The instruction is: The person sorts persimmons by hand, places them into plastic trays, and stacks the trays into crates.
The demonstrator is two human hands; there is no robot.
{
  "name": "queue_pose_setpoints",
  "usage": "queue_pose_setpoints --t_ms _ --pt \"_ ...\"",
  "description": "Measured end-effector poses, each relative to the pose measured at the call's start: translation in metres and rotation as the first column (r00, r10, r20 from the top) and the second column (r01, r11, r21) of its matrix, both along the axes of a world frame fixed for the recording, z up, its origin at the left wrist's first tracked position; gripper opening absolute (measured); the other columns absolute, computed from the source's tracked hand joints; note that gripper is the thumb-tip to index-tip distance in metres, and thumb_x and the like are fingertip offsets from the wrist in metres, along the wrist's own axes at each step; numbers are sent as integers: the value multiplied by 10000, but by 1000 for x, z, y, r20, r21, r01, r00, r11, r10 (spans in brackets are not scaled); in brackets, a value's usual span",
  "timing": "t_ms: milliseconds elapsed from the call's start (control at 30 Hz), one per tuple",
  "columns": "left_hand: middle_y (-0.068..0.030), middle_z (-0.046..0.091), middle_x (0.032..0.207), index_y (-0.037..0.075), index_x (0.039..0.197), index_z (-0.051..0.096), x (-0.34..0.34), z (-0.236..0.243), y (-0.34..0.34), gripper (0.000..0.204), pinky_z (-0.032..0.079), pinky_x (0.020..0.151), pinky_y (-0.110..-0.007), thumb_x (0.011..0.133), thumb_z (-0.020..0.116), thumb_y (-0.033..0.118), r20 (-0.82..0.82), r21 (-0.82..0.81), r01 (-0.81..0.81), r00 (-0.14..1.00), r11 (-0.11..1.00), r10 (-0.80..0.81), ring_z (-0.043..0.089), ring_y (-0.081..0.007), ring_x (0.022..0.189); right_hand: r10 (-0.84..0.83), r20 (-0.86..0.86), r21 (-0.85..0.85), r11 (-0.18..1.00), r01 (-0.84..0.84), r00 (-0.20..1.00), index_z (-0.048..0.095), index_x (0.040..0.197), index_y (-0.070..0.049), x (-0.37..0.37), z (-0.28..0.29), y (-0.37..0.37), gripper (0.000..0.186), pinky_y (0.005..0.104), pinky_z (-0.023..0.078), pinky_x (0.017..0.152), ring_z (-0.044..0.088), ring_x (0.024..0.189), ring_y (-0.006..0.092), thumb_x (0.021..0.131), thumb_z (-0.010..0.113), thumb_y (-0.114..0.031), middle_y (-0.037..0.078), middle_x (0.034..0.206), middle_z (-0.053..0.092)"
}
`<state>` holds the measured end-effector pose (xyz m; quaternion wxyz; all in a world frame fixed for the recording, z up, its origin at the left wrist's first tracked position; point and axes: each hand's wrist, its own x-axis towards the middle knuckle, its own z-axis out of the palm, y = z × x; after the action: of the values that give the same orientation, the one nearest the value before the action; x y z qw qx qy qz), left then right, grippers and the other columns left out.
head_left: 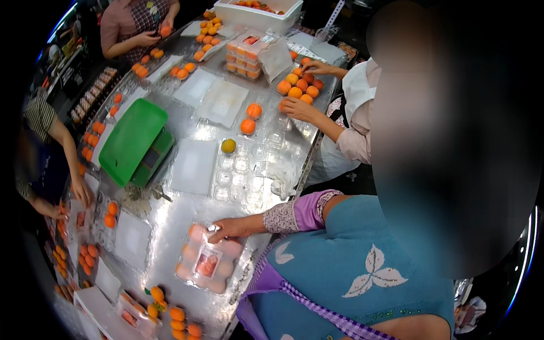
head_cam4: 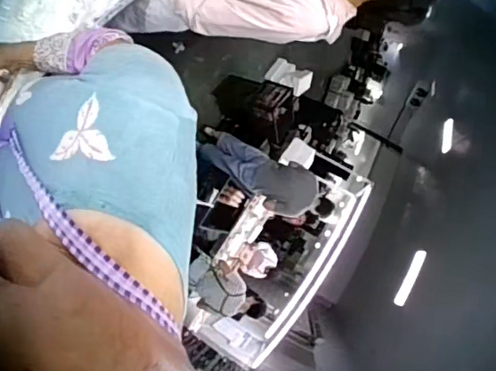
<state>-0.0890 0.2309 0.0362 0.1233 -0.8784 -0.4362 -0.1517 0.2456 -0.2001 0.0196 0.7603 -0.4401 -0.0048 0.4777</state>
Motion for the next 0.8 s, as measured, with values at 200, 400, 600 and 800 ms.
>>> queue_pose_setpoints --t_ms 200,400,600,800 --pt "-169 591 1026 15 1127 585 -8 -7 29 328 434 827 -440 945 475 266 49 55 -21 999 998 19 549 -317 923 116 239 -312 949 -37 964 555 1230 1 2 -13 22 607 283 481 776 579 950 143 781 768 -348 80 1067 616" --pt "-181 581 1024 20 1113 593 -29 -6 57 347 424 831 -470 959 462 302 83 103 -61 995 993 52 540 -346 923 243 545 -558 820 130 803 572 1156 51 5 -12 28 729 335 492 780 610 929 251 730 733 -518 174 1050 624" --pt "-194 572 1022 25 1099 600 -63 -9 89 370 414 836 -501 972 449 338 129 180 -90 989 979 67 532 -375 922 338 664 -670 664 330 667 568 1102 67 -4 -20 14 679 392 473 827 562 967 355 743 691 -496 243 1022 574" --pt "-210 561 1045 31 1081 606 -91 -15 135 357 400 843 -537 975 475 346 314 308 -17 946 951 -84 520 -402 945 401 759 -637 618 461 513 562 1139 52 -17 -23 19 565 443 427 886 491 1015 378 785 650 -380 254 1043 516"
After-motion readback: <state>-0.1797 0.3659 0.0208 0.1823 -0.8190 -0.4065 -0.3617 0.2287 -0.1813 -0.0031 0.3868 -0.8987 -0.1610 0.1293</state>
